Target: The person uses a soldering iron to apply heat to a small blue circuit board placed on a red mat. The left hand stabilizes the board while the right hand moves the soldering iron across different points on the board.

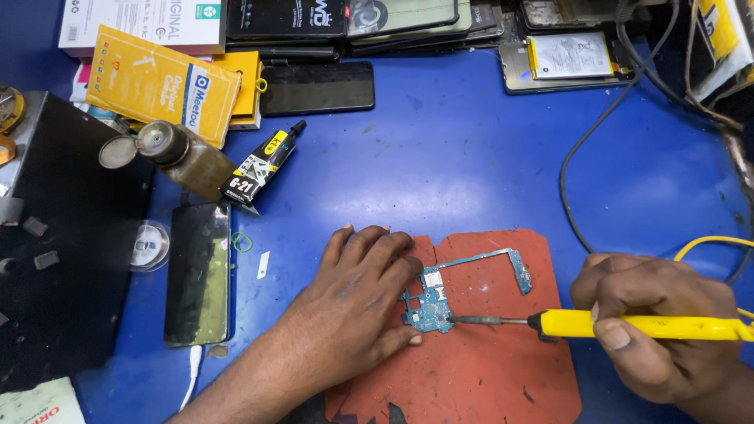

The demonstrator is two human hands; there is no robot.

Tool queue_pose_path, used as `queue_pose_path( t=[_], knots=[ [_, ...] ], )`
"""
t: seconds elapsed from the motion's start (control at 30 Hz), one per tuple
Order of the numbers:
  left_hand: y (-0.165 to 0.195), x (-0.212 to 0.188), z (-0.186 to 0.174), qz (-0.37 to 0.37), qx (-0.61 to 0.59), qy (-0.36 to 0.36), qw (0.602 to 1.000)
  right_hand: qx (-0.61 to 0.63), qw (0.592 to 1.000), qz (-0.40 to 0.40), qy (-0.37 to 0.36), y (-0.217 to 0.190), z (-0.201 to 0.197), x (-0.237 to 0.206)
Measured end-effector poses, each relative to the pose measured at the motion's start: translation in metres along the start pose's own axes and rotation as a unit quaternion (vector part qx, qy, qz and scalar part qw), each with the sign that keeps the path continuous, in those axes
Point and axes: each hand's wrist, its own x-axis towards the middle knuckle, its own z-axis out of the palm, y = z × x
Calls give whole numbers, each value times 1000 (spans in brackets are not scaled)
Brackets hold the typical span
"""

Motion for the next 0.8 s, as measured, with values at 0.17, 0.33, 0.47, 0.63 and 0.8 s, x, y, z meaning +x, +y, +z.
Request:
queue_pose_path(
  t=[0.17, 0.33, 0.47, 0.63, 0.8],
  knots=[
    [0, 0, 0, 2, 1, -4, 1000, 11, 1000, 0, 1, 1, 1, 0],
    [-1, 0, 0, 4, 2, -3, 1000, 4, 1000, -2, 1, 0, 1, 1],
    [-1, 0, 1, 6, 2, 0, 1000, 4, 1000, -12, -2, 0, 1, 2],
    [-1, 0, 1, 6, 2, 0, 1000, -7, 1000, 7, 0, 0, 0, 1],
    [-1, 0, 1, 12, 8, 11, 1000, 6, 1000, -4, 10, 0, 2, 1]
  ],
)
